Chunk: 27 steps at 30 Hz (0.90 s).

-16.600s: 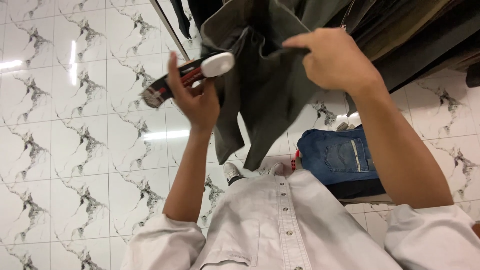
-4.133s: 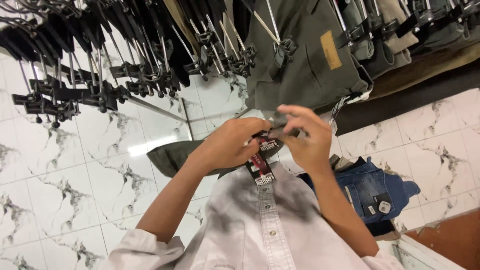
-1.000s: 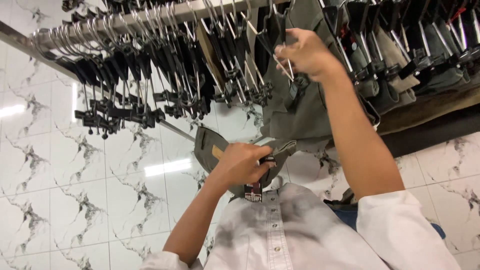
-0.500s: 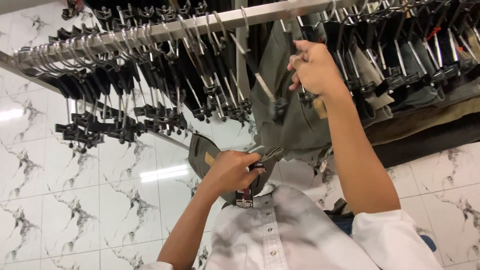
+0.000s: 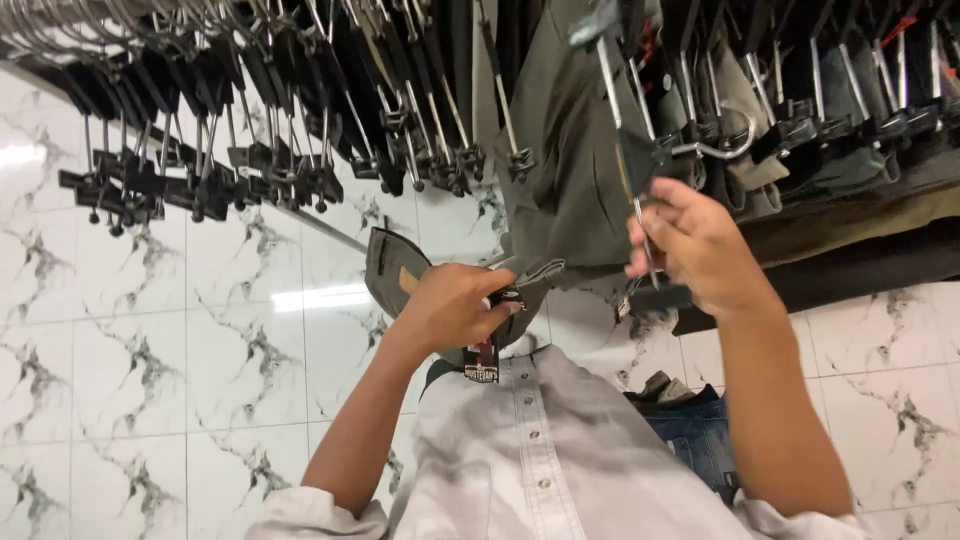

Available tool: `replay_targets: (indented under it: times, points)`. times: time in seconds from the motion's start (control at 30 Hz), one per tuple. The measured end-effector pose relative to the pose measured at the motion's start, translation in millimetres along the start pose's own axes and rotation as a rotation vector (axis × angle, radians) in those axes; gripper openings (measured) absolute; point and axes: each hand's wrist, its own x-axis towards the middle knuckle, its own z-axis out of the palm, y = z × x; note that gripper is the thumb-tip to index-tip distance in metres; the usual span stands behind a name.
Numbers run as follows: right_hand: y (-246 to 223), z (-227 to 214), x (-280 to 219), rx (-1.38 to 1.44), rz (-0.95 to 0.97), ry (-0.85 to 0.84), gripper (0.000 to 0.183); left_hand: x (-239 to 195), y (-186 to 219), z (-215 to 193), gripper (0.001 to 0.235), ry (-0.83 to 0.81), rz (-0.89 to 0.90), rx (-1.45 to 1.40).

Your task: Picking up pants from a pile, unfolding them, and clipping them onto hangers on a retail clothing rack.

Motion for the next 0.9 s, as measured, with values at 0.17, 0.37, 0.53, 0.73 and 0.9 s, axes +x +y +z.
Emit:
replay_targets:
  times: [0.17,0.37,0.53,0.73,0.9]
  points:
    - [-10,-1,-35,-0.076,0.157,-0.029,0.043,-10,14,1,0.015,0.008,-0.008,0.075]
    - [69,-2,-70,-0.115,0.103,-0.15,0.036,-33,23,10,0.013,-0.039,0.015,0.056]
    - [77,26,-94,-0.376,0.017,-0.125,0.033,-57,29,15,0.017,-0.075,0.076,0.069]
    - [6,137,-143,-0.886,0.031,-0.18,0.048,-106,43,18,0.021,-0.071,0.164,0.082]
    - [31,173,-165,-0.976,-0.298,-0.375,0.05,-154,52,-4,0.032,0.056,0.22,0.115]
